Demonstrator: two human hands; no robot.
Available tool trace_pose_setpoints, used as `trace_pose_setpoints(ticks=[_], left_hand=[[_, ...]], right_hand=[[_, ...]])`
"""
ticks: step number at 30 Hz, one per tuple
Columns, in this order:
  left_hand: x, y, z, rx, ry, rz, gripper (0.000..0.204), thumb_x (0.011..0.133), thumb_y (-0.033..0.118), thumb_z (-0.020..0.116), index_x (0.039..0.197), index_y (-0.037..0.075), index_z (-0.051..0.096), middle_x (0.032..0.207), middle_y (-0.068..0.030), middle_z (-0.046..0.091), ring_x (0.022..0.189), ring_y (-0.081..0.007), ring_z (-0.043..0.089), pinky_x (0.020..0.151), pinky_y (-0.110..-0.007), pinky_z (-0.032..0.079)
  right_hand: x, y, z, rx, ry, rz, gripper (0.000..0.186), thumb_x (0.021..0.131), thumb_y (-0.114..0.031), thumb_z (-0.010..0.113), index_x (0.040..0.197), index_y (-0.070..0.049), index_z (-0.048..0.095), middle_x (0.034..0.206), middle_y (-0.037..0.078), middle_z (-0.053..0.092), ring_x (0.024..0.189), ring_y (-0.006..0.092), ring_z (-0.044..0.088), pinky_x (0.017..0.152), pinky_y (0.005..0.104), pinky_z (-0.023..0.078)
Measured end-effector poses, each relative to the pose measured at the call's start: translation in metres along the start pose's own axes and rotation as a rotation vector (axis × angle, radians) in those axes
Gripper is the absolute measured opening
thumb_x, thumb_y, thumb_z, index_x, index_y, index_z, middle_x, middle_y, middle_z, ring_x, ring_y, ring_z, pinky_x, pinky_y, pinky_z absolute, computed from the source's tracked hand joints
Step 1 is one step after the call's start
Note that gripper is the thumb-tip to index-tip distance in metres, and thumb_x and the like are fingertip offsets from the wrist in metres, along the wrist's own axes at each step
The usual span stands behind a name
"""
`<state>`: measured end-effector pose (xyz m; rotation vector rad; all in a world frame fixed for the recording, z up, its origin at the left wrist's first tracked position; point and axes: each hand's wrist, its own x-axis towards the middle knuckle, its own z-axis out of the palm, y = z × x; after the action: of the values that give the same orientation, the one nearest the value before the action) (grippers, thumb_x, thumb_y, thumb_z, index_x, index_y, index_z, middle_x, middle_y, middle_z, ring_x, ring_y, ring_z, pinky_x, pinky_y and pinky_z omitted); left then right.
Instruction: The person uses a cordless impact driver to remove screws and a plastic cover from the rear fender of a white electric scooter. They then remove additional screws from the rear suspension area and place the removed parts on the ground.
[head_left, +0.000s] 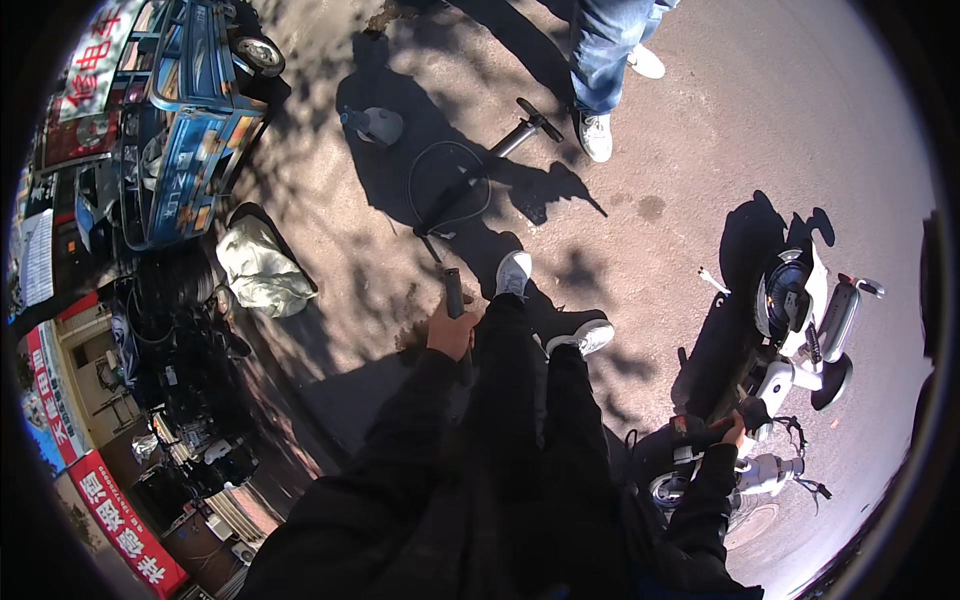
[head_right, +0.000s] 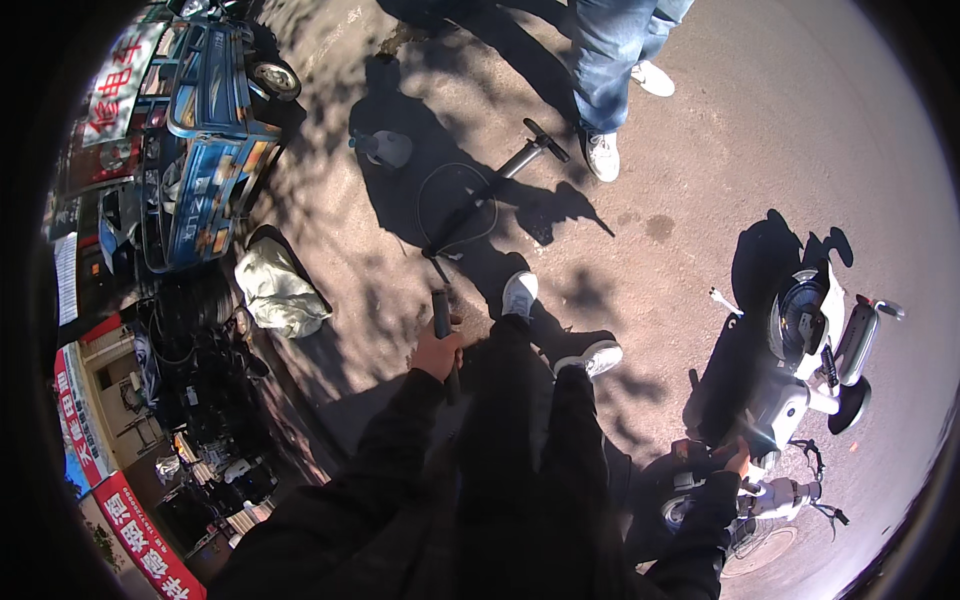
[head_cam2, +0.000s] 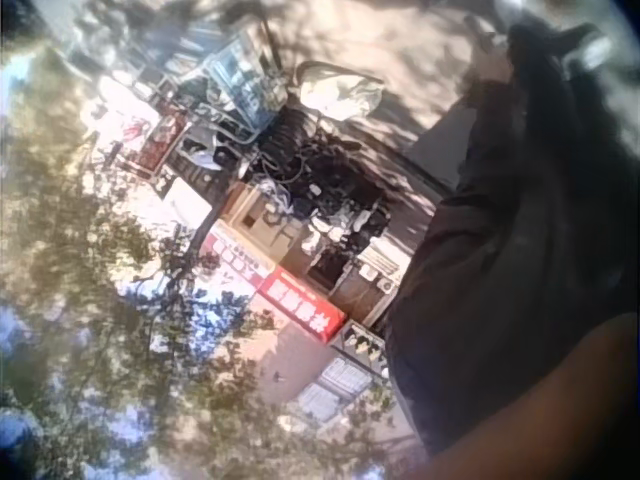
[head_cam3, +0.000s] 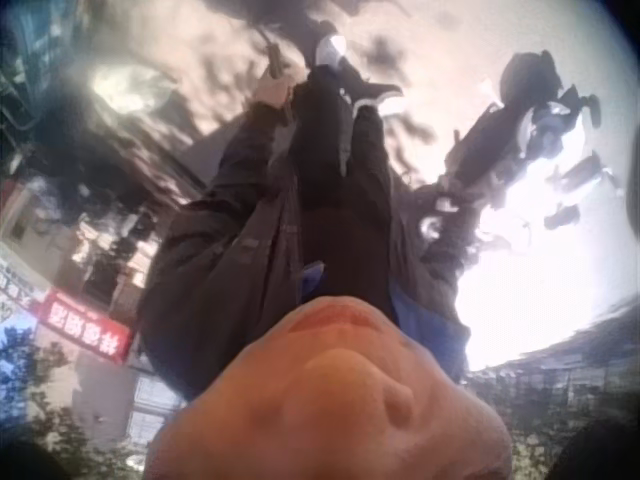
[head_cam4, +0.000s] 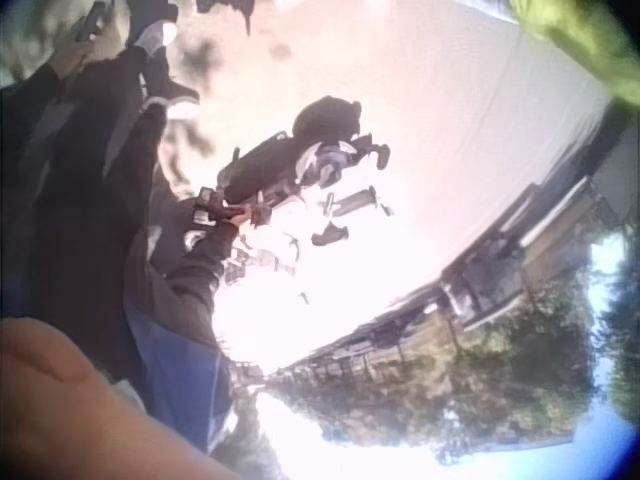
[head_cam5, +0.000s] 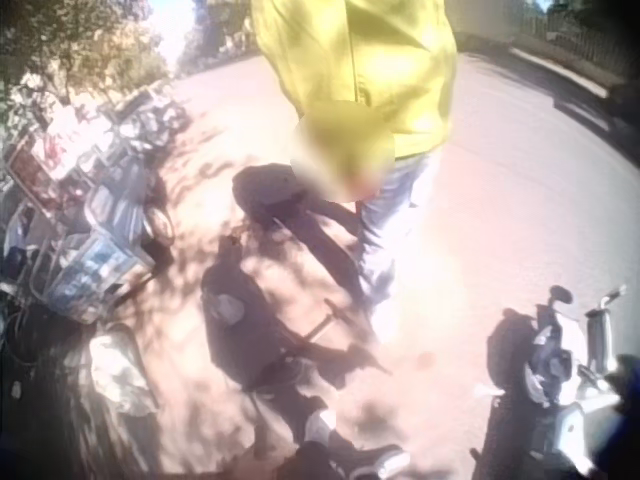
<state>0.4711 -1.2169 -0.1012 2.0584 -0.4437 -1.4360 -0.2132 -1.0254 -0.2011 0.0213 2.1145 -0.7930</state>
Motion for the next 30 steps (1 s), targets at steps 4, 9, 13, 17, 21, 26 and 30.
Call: trace_pose_setpoints(ticks=[4, 9, 13, 17, 21, 26, 30], left_hand=[[0.052, -0.024, -0.027, -0.014, -0.078, 0.002, 0.034, 0.089, 0.006, 0.07, 0.121, 0.004, 0.058, 0.07, -0.0033, 0.057, 0.051, -0.013, 0.055, 0.048, -0.03, 0.046], [0.158, -0.07, -0.053, 0.127, -0.208, -0.005, 0.045, 0.087, 0.009, 0.071, 0.129, 0.002, 0.055, 0.075, -0.0042, 0.059, 0.057, -0.0148, 0.057, 0.053, -0.031, 0.048], [0.269, -0.137, -0.048, 0.444, -0.159, 0.192, 0.054, 0.086, 0.012, 0.075, 0.134, 0.0, 0.053, 0.087, -0.0112, 0.066, 0.071, -0.0214, 0.067, 0.064, -0.037, 0.054], [0.397, -0.176, -0.036, 0.634, -0.382, 0.204, 0.058, 0.086, 0.013, 0.078, 0.136, -0.004, 0.052, 0.099, -0.0237, 0.071, 0.087, -0.0329, 0.074, 0.076, -0.042, 0.057], [0.494, -0.192, -0.011, 0.785, -0.365, 0.257, 0.054, 0.086, 0.012, 0.076, 0.13, -0.007, 0.053, 0.098, -0.027, 0.073, 0.09, -0.0378, 0.074, 0.075, -0.043, 0.057], [0.591, -0.186, 0.037, 0.729, -0.364, 0.128, 0.053, 0.084, 0.013, 0.07, 0.135, 0.006, 0.055, 0.116, -0.0309, 0.06, 0.105, -0.0491, 0.064, 0.09, -0.051, 0.053], [0.618, -0.191, 0.056, 0.687, -0.25, 0.304, 0.063, 0.084, 0.009, 0.07, 0.145, 0.009, 0.051, 0.125, -0.0305, 0.054, 0.106, -0.0489, 0.063, 0.093, -0.051, 0.053]], right_hand=[[-0.042, -0.012, 0.128, 0.097, -0.096, 0.233, 0.01, 0.083, -0.016, 0.06, 0.082, -0.006, 0.06, 0.07, 0.01, 0.062, 0.06, 0.0276, 0.063, 0.058, 0.0412, 0.054], [-0.077, -0.016, 0.309, -0.339, -0.417, 0.021, 0.064, 0.075, -0.004, 0.063, 0.138, 0.0, 0.056, 0.092, 0.01, 0.065, 0.071, 0.0209, 0.066, 0.06, 0.0345, 0.052], [-0.098, 0.002, 0.469, -0.795, -0.482, -0.222, 0.084, 0.075, -0.007, 0.068, 0.155, 0.0, 0.046, 0.111, 0.021, 0.071, 0.094, 0.0295, 0.072, 0.084, 0.0386, 0.057], [-0.088, 0.029, 0.616, -0.963, -0.488, -0.401, 0.083, 0.075, -0.011, 0.071, 0.153, 0.003, 0.046, 0.126, 0.032, 0.068, 0.121, 0.0428, 0.067, 0.102, 0.0444, 0.052], [-0.053, 0.055, 0.738, -0.987, -0.436, -0.355, 0.084, 0.077, -0.014, 0.075, 0.152, 0.004, 0.044, 0.133, 0.033, 0.065, 0.126, 0.0467, 0.063, 0.109, 0.0457, 0.049], [-0.01, 0.08, 0.848, -0.945, -0.3, -0.425, 0.081, 0.079, -0.014, 0.08, 0.151, 0.001, 0.045, 0.129, 0.03, 0.067, 0.124, 0.0445, 0.064, 0.107, 0.0447, 0.05], [0.012, 0.114, 0.892, -0.824, -0.24, -0.456, 0.079, 0.076, -0.016, 0.089, 0.144, -0.001, 0.052, 0.123, 0.023, 0.072, 0.116, 0.0367, 0.07, 0.1, 0.042, 0.053]])
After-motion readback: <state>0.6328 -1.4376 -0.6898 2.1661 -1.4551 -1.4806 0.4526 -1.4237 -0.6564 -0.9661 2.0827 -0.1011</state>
